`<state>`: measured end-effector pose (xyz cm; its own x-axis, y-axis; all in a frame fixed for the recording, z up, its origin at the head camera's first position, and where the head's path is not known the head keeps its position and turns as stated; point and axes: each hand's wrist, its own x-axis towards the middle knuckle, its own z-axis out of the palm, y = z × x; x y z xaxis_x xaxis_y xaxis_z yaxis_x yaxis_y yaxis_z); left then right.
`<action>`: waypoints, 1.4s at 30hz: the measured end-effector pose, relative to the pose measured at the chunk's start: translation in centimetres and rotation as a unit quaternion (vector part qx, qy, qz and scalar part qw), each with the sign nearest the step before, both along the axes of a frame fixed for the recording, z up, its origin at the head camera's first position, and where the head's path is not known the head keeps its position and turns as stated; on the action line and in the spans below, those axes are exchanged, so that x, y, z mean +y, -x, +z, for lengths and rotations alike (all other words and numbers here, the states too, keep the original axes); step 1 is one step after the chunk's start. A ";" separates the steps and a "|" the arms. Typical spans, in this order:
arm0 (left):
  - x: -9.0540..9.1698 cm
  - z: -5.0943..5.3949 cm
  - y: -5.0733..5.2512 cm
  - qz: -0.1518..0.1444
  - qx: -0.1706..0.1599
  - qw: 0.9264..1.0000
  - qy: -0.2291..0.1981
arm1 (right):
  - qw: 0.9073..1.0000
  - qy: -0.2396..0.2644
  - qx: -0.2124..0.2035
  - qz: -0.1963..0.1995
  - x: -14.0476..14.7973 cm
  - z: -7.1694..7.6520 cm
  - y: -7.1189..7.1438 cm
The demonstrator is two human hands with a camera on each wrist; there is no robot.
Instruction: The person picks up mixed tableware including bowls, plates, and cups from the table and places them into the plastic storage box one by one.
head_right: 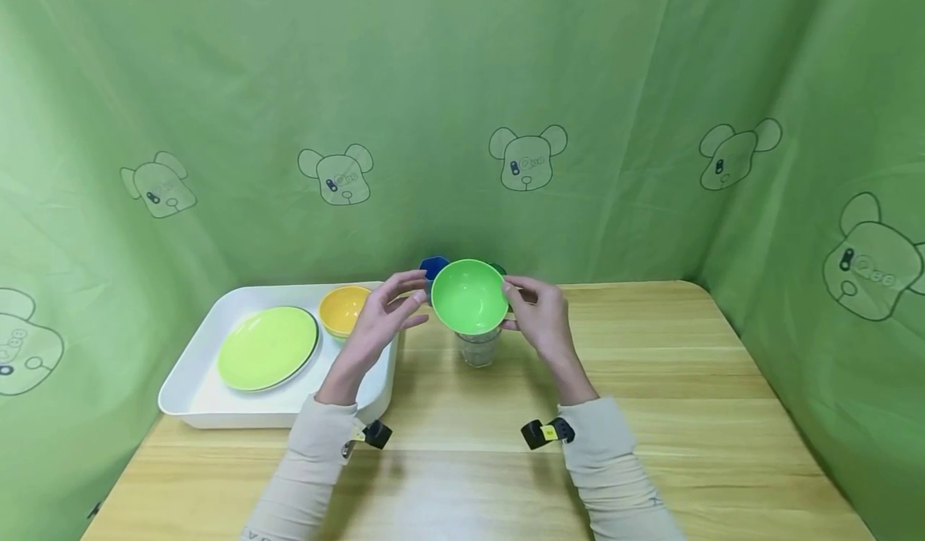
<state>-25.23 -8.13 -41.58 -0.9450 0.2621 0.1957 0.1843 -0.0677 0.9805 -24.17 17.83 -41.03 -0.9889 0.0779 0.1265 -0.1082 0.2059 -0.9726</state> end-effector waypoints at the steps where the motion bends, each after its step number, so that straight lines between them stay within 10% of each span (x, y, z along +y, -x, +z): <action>1: 0.0 0.0 0.0 -0.001 0.000 1.000 -0.001 | 1.000 0.002 0.001 0.001 -0.1 0.0 0.0; 19: 0.5 0.0 -0.4 -0.008 -0.007 1.000 -0.006 | 1.000 0.000 0.007 0.019 -1.9 -0.6 -0.2; 42: -1.0 -0.1 0.1 0.055 -0.036 0.998 0.013 | 0.992 0.048 0.009 0.121 -2.8 -1.7 0.3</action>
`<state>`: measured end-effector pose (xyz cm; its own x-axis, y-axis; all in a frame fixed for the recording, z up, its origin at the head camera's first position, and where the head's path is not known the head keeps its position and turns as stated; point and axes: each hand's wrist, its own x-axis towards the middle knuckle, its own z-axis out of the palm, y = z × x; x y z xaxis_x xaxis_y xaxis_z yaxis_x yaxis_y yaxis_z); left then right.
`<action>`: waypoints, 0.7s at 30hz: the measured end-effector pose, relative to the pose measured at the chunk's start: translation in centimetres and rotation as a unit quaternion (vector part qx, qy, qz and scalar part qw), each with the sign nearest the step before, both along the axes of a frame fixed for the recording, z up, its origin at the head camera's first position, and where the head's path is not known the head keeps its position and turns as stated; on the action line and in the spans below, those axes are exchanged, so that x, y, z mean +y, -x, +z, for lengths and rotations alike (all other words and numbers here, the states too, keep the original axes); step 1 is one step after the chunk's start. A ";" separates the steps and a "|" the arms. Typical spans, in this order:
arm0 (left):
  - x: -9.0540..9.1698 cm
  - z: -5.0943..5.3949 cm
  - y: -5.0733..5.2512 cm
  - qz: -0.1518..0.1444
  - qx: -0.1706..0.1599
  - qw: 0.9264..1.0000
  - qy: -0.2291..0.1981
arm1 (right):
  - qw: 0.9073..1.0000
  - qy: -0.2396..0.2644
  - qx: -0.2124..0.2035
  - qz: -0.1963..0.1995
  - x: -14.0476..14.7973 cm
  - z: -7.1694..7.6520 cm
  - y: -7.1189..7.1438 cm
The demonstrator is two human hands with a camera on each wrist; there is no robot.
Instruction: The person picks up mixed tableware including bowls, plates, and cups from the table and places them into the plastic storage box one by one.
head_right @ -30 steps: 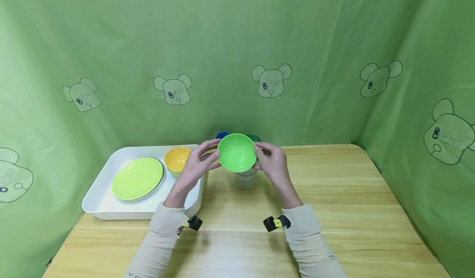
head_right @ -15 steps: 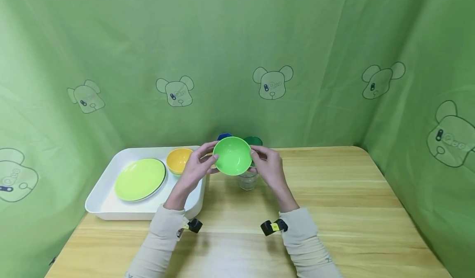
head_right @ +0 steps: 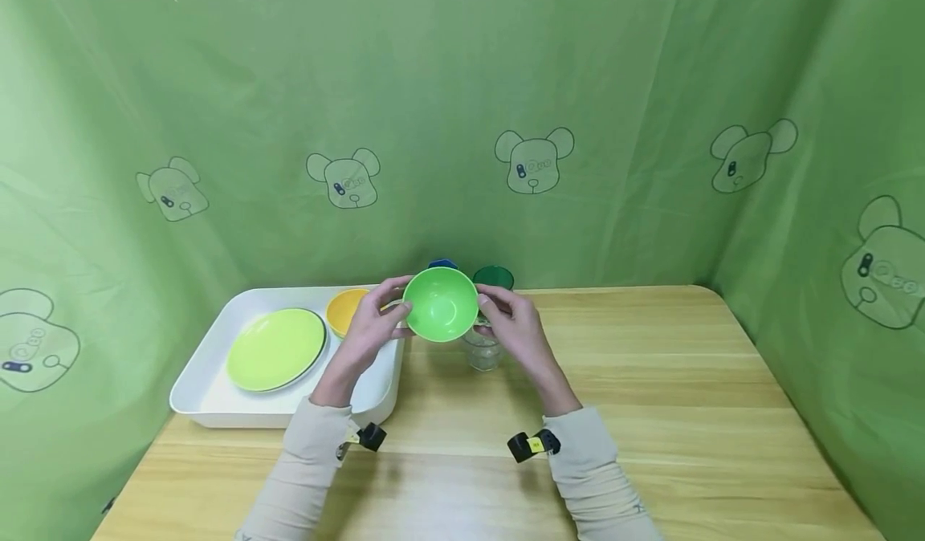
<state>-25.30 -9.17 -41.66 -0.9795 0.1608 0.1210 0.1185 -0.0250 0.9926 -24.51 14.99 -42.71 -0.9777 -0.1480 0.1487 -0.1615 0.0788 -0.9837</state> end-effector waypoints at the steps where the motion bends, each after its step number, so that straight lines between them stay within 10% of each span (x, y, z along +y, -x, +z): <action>1: -0.1 0.0 0.0 0.003 -0.002 1.000 0.002 | 1.000 0.003 0.002 0.003 0.0 0.0 0.0; 21: -4.9 0.6 0.7 0.086 -0.047 0.995 0.031 | 0.999 -0.031 0.032 0.011 2.0 -1.1 -0.5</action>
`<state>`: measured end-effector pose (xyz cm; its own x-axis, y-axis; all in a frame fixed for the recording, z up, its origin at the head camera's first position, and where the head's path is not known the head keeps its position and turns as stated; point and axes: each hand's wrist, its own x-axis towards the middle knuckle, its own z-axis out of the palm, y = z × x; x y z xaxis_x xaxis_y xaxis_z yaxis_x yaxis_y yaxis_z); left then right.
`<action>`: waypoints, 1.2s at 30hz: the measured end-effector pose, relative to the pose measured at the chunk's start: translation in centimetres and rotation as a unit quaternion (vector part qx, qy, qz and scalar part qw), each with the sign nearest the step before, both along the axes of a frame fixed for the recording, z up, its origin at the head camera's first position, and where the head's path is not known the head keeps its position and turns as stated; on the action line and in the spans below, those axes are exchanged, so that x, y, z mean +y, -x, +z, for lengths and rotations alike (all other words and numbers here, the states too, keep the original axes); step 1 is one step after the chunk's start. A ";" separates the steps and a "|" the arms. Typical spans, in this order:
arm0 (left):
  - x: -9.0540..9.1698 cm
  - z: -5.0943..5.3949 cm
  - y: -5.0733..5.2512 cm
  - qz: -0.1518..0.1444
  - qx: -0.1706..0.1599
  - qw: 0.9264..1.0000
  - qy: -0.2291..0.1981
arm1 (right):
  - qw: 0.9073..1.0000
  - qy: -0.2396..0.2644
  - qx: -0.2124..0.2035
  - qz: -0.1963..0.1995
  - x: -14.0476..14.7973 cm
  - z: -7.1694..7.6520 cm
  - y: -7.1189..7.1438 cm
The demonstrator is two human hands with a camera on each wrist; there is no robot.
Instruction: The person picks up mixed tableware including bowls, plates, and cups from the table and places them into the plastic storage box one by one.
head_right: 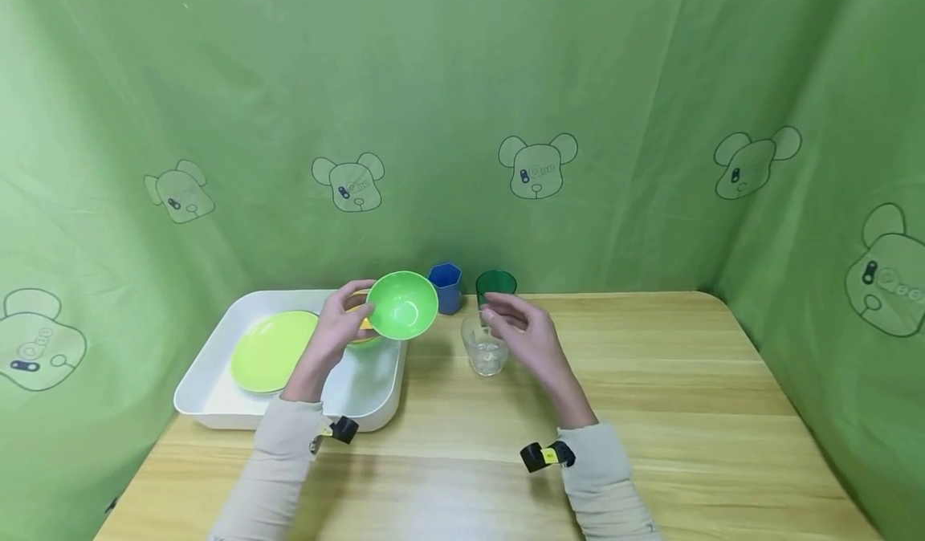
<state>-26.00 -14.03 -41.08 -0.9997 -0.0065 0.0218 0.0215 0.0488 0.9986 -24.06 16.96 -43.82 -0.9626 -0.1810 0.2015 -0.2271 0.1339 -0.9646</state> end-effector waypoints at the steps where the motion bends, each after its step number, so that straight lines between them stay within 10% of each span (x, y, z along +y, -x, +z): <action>1: -0.2 -0.1 0.1 0.003 0.000 1.000 0.002 | 1.000 -0.001 0.004 -0.003 0.1 0.0 -0.1; 36: -5.0 -1.6 1.9 0.106 -0.051 0.992 0.041 | 0.992 -0.074 0.065 -0.075 3.2 -2.2 0.0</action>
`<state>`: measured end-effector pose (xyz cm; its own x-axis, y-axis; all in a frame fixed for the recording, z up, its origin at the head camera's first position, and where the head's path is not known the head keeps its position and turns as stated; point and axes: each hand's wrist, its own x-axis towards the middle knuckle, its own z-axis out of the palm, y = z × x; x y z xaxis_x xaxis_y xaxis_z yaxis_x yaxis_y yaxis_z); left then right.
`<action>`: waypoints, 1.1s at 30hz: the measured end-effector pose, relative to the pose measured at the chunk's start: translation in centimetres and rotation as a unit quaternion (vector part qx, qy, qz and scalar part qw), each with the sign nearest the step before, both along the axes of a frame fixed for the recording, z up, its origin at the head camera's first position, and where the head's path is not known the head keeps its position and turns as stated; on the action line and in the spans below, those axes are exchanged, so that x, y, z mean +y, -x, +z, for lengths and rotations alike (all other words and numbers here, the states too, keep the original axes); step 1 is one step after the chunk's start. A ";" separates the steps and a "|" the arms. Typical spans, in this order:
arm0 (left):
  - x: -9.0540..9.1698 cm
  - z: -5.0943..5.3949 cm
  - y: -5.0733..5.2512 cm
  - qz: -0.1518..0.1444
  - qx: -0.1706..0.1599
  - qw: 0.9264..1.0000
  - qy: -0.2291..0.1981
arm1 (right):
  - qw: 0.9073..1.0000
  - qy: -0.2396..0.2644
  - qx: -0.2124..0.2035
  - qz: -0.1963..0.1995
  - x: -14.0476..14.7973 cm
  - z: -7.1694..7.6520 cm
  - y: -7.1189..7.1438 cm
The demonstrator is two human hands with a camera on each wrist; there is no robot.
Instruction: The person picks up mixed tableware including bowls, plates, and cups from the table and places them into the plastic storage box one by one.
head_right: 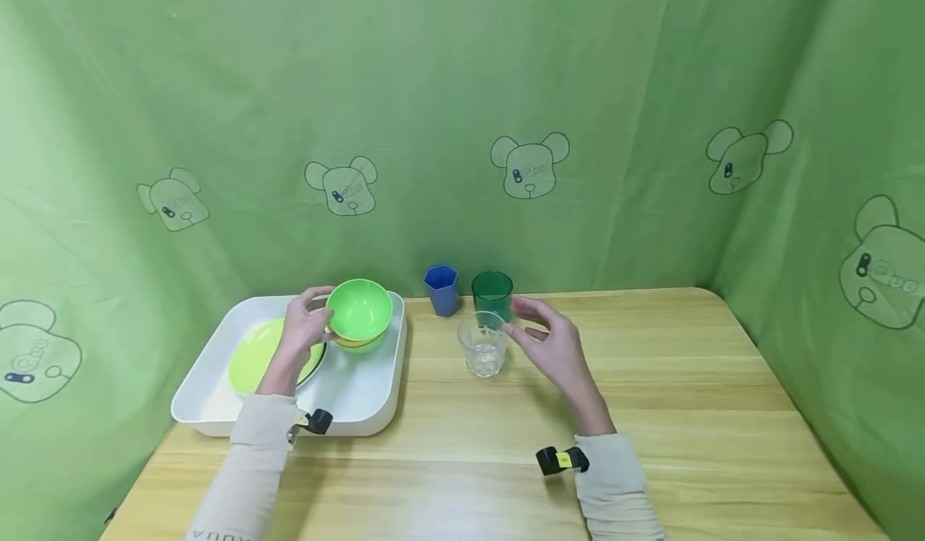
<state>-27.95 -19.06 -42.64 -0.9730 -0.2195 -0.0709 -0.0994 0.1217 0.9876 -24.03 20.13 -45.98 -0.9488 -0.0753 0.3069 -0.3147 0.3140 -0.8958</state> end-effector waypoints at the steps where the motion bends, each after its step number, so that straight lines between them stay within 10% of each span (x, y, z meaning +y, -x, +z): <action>1: -0.1 0.0 0.1 0.003 0.000 1.000 0.004 | 1.000 0.001 -0.003 0.000 0.1 -0.1 0.1; 20: -0.2 0.0 0.4 0.028 0.054 0.976 0.209 | 0.994 -0.002 -0.080 0.074 0.5 -1.4 0.7; 33: -0.5 -0.5 1.3 0.037 0.008 0.953 0.301 | 0.992 -0.010 -0.085 0.089 0.0 -2.8 0.4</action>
